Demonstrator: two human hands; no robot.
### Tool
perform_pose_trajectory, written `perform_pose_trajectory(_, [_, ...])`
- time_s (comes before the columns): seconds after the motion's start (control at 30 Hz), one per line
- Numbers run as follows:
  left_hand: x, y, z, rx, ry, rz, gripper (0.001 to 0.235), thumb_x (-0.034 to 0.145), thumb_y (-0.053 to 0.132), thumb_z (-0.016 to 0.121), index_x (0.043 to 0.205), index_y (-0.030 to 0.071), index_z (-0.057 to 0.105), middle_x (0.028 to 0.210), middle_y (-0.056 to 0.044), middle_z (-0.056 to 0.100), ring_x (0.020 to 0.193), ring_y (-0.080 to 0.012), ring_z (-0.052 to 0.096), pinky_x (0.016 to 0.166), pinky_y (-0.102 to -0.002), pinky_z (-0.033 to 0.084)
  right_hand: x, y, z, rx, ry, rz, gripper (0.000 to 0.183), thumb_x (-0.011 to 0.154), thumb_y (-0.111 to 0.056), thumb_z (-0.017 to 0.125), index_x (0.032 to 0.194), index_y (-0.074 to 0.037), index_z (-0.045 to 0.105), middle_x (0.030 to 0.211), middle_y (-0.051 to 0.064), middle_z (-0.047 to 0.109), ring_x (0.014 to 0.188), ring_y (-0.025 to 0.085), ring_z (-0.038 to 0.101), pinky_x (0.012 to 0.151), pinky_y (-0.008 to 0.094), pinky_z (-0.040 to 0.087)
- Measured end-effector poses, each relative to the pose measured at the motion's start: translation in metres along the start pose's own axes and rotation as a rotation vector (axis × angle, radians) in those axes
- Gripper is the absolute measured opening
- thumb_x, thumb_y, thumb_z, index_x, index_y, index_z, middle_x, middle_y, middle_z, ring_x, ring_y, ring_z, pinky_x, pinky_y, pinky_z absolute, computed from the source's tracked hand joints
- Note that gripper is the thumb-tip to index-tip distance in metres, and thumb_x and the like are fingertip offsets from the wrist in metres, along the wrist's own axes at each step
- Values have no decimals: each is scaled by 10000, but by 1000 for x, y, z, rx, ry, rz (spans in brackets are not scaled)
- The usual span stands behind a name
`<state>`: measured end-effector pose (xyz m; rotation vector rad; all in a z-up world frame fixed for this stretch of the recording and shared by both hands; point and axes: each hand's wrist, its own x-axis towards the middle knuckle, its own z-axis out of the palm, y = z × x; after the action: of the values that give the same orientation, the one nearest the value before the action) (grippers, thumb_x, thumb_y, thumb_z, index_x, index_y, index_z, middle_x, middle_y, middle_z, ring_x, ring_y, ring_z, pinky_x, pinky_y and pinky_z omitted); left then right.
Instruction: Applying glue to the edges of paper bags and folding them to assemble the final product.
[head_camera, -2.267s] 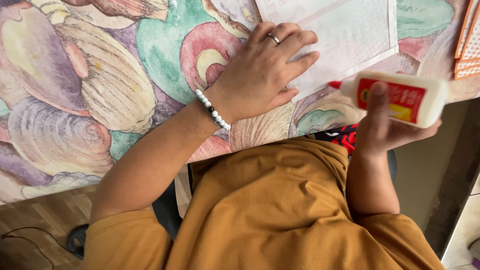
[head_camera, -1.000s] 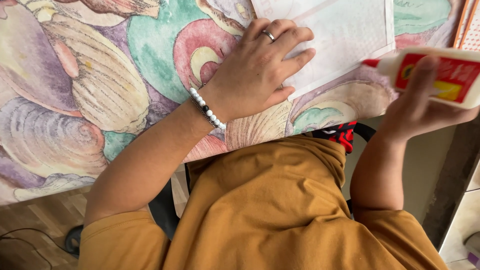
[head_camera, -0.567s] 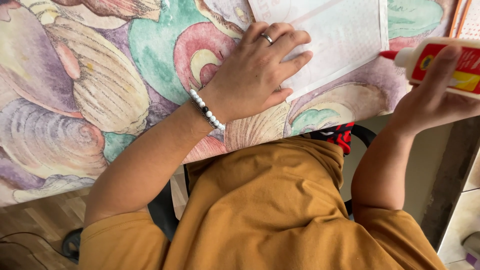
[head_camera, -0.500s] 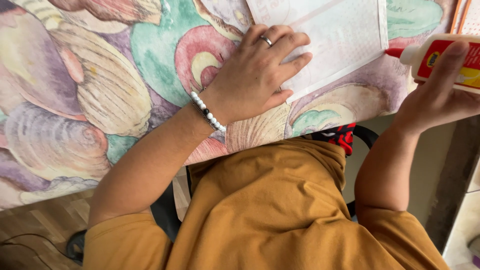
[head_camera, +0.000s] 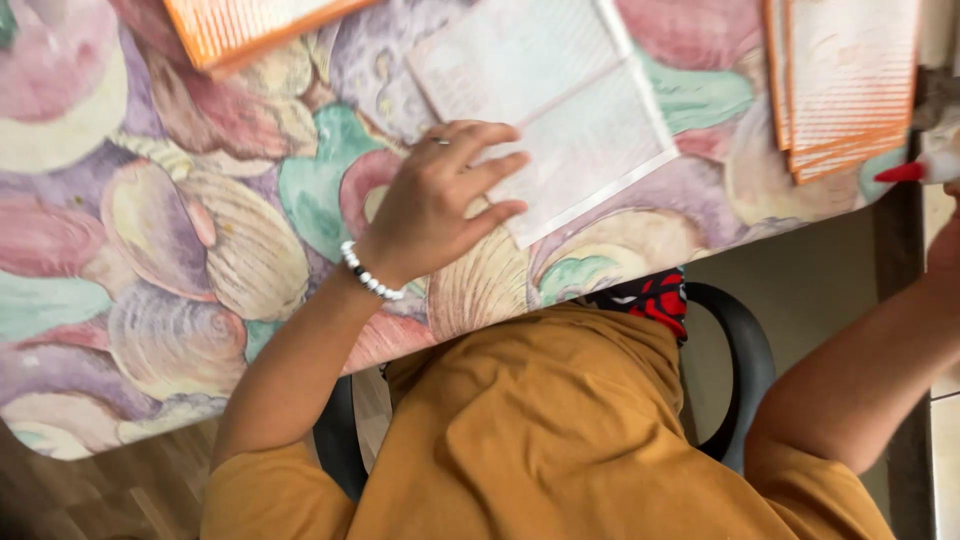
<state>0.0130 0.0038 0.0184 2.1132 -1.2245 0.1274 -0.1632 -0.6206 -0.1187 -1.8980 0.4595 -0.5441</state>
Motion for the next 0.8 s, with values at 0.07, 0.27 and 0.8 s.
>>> perform_pose_trajectory(0.07, [11, -6, -5, 83, 57, -25, 339, 963, 273, 788, 1168, 8, 734, 1243, -185, 692, 1136, -309, 639, 1062, -443, 513, 4, -3, -9, -28, 24, 48, 326, 1050, -136, 666, 1367, -65, 652, 1375, 62, 679, 1327, 223, 636, 1163, 354, 528])
perform_pose_trajectory(0.27, [43, -35, 0, 444, -108, -582, 801, 908, 338, 840, 1520, 34, 423, 1496, -256, 409, 1358, -444, 449, 1083, -521, 431, 19, -22, -24, -255, 12, 383, 537, 1067, -546, 683, 1440, -172, 590, 1320, -12, 659, 1161, 138, 619, 955, 327, 470])
perform_pose_trajectory(0.8, [44, 6, 5, 119, 253, -436, 362, 835, -6, 817, 1168, 72, 699, 1039, -66, 718, 941, -239, 674, 886, -385, 518, 29, -35, -9, -327, -34, 613, 315, 1168, -550, 633, 1129, -242, 578, 905, -36, 499, 600, 157, 427, 383, 362, 297])
